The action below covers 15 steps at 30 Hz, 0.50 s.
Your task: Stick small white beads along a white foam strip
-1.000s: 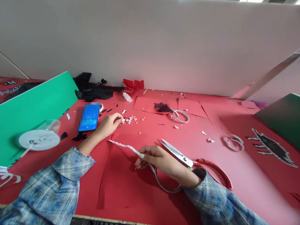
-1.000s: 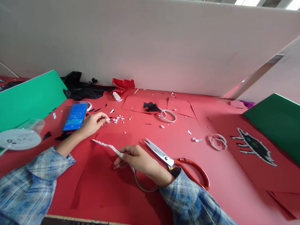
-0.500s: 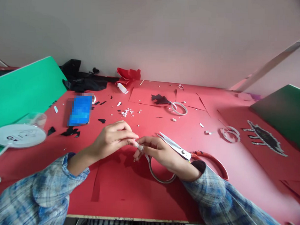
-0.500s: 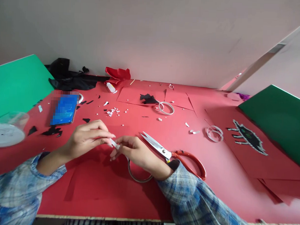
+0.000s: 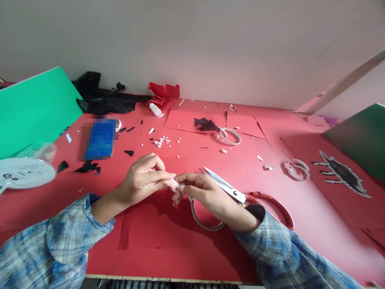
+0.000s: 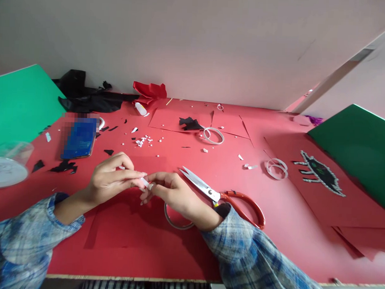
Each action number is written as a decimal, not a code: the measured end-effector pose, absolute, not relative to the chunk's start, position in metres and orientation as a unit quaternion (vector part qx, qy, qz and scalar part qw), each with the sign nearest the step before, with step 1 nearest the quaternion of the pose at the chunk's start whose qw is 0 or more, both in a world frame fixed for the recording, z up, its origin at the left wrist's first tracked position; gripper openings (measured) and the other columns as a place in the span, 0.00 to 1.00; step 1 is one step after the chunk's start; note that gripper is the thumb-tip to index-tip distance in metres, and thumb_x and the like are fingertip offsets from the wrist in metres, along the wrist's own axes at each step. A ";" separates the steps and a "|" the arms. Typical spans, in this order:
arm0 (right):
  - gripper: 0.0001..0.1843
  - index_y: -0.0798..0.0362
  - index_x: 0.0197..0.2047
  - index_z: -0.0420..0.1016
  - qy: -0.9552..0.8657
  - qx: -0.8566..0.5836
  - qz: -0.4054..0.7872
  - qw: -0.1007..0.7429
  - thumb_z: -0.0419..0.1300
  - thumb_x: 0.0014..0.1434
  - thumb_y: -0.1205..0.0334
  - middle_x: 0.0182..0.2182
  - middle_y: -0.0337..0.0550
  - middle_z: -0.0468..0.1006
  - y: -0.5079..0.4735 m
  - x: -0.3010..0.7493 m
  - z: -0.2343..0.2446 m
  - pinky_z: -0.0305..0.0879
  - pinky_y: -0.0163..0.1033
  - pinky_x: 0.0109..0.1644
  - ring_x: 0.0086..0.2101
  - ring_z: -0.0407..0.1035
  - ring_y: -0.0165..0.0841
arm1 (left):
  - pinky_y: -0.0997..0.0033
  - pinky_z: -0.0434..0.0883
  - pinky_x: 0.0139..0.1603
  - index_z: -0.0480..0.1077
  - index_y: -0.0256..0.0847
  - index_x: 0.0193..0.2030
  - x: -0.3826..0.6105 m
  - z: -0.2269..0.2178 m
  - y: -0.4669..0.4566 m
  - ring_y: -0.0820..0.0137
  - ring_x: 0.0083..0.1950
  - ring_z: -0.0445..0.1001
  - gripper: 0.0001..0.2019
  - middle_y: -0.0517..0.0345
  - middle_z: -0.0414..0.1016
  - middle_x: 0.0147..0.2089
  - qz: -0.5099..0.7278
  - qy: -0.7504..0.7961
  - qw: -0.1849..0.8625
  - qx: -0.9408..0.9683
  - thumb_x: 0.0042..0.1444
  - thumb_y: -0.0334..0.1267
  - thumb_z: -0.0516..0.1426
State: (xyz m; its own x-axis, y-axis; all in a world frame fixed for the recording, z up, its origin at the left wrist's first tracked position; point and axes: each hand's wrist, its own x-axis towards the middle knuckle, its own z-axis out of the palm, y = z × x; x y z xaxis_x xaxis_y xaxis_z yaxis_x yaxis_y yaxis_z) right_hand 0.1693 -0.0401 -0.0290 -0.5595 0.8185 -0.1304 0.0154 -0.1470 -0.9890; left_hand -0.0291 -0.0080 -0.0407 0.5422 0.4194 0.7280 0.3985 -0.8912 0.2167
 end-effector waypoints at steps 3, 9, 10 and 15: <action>0.11 0.56 0.41 0.76 -0.576 -0.359 0.669 0.304 0.52 0.60 0.67 0.28 0.39 0.77 -0.040 0.169 -0.028 0.67 0.36 0.41 0.31 0.72 0.29 | 0.75 0.62 0.28 0.74 0.41 0.37 -0.030 -0.040 -0.007 0.76 0.27 0.63 0.02 0.63 0.64 0.27 0.414 0.230 0.021 0.880 0.56 0.35 0.60; 0.11 0.56 0.39 0.78 -0.572 -0.341 0.675 0.316 0.53 0.60 0.65 0.26 0.39 0.77 -0.040 0.172 -0.033 0.67 0.37 0.42 0.30 0.72 0.29 | 0.74 0.64 0.30 0.75 0.43 0.33 -0.032 -0.039 -0.007 0.76 0.28 0.64 0.07 0.61 0.66 0.28 0.390 0.238 0.069 0.887 0.60 0.37 0.57; 0.12 0.56 0.37 0.78 -0.571 -0.337 0.677 0.319 0.54 0.61 0.64 0.26 0.39 0.77 -0.040 0.172 -0.035 0.66 0.38 0.42 0.30 0.71 0.29 | 0.74 0.65 0.30 0.74 0.43 0.32 -0.032 -0.039 -0.008 0.75 0.29 0.64 0.07 0.60 0.67 0.28 0.387 0.235 0.071 0.889 0.60 0.36 0.57; 0.11 0.56 0.37 0.79 -0.522 -0.308 0.718 0.342 0.55 0.60 0.64 0.27 0.40 0.77 -0.040 0.177 -0.041 0.64 0.38 0.42 0.30 0.71 0.29 | 0.74 0.65 0.31 0.73 0.43 0.39 -0.033 -0.037 -0.010 0.74 0.32 0.66 0.04 0.60 0.70 0.30 0.367 0.191 0.004 0.910 0.57 0.31 0.58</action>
State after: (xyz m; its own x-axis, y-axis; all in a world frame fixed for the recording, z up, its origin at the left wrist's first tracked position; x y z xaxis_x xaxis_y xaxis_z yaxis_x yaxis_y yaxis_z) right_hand 0.1766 -0.0400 -0.0406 -0.5767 0.8126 -0.0845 -0.1699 -0.2204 -0.9605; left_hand -0.0325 -0.0099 -0.0367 0.6574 0.3505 0.6671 0.3451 -0.9270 0.1470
